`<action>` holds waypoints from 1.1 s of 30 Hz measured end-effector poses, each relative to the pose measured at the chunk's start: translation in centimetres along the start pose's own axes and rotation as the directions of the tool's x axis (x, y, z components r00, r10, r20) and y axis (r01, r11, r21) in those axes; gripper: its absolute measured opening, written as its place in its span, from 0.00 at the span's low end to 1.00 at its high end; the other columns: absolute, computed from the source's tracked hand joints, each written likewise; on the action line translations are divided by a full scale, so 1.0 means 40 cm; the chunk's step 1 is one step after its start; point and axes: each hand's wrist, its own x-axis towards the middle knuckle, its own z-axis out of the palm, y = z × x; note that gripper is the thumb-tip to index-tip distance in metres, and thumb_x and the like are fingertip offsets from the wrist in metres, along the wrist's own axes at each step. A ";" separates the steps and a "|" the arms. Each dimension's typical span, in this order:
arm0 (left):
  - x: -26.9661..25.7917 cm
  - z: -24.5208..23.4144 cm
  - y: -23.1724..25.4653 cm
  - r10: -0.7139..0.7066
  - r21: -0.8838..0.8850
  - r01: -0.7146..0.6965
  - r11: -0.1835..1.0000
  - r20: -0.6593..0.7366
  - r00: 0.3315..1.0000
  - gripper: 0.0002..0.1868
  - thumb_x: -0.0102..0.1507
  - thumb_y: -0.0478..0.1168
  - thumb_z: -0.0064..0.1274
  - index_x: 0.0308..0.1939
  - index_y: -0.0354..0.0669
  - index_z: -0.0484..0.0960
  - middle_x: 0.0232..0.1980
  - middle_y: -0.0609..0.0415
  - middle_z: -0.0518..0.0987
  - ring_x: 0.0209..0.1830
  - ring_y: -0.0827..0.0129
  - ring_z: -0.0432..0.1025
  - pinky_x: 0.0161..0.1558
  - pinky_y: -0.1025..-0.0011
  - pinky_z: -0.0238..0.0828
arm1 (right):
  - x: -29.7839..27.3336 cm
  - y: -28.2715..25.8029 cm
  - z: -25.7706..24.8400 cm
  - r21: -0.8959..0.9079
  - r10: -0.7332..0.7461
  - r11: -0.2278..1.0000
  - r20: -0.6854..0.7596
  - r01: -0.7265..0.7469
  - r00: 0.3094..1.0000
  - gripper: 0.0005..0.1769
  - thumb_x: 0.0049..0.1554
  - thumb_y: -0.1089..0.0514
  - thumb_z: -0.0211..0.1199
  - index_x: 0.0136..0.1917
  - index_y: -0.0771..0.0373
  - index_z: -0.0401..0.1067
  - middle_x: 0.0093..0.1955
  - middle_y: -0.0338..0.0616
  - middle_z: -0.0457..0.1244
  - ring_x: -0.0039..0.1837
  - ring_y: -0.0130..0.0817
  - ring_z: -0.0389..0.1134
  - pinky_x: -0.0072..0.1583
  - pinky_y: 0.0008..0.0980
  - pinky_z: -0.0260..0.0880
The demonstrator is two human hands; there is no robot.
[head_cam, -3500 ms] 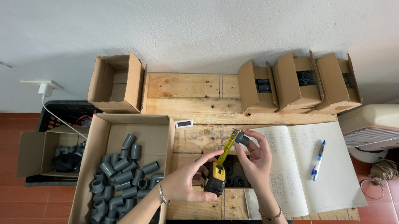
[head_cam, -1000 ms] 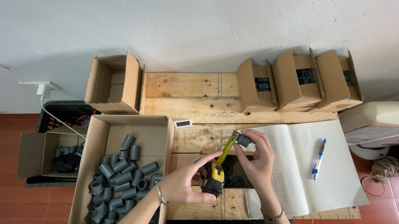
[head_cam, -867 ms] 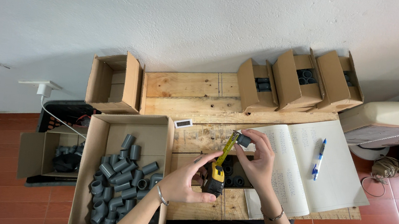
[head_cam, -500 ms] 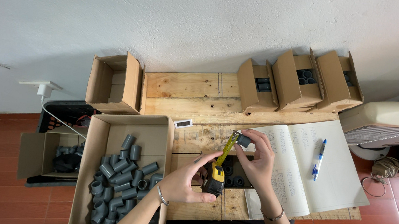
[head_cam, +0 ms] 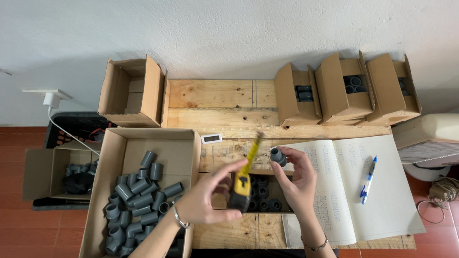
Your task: The person repeatedly picks up gray plastic pipe fittings from a cardboard box, measures them with a tape measure, and records the measurements in a notebook. The person places the measured fittings into a smaller box on the table.
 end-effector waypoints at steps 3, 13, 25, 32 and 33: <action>0.007 -0.029 -0.041 0.019 0.116 0.020 0.993 -0.326 0.945 0.50 0.50 0.47 0.73 0.74 0.42 0.68 0.60 0.32 0.72 0.47 0.47 0.75 0.44 0.54 0.81 | -0.004 0.031 -0.007 0.040 0.031 0.999 -0.050 -0.029 0.998 0.19 0.51 0.66 0.74 0.54 0.71 0.72 0.54 0.55 0.70 0.54 0.36 0.71 0.58 0.37 0.70; 0.015 -0.022 -0.214 0.035 0.926 0.293 0.237 -0.309 0.950 0.43 0.45 0.45 0.72 0.65 0.60 0.75 0.65 0.52 0.69 0.45 0.58 0.78 0.68 0.44 0.51 | -0.026 0.030 -0.034 0.004 0.079 0.997 0.181 -0.081 0.980 0.18 0.53 0.73 0.67 0.58 0.71 0.77 0.56 0.55 0.68 0.60 0.44 0.71 0.62 0.42 0.71; 0.072 0.046 -0.276 -0.643 0.938 0.340 0.067 -0.220 0.734 0.45 0.52 0.41 0.65 0.72 0.56 0.62 0.62 0.47 0.67 0.56 0.48 0.71 0.55 0.58 0.57 | -0.044 -0.092 -0.085 -0.227 0.120 0.974 0.451 -0.016 0.884 0.18 0.49 0.67 0.71 0.54 0.63 0.79 0.51 0.54 0.74 0.52 0.51 0.76 0.57 0.48 0.74; 0.044 0.024 -0.175 -0.237 0.946 0.277 0.170 -0.234 0.943 0.31 0.60 0.39 0.61 0.68 0.49 0.74 0.61 0.45 0.70 0.52 0.54 0.75 0.49 0.59 0.70 | 0.000 -0.128 -0.092 -0.634 0.352 0.764 0.564 0.119 0.747 0.12 0.58 0.62 0.63 0.56 0.60 0.78 0.56 0.50 0.71 0.53 0.56 0.75 0.55 0.48 0.77; 0.034 0.017 -0.198 -0.062 0.965 0.216 0.152 -0.209 0.976 0.29 0.59 0.37 0.61 0.65 0.48 0.76 0.60 0.47 0.70 0.50 0.54 0.75 0.47 0.59 0.73 | 0.000 -0.118 -0.097 -0.716 0.394 0.674 0.558 0.183 0.731 0.12 0.58 0.59 0.62 0.56 0.58 0.78 0.57 0.47 0.69 0.53 0.57 0.75 0.53 0.50 0.78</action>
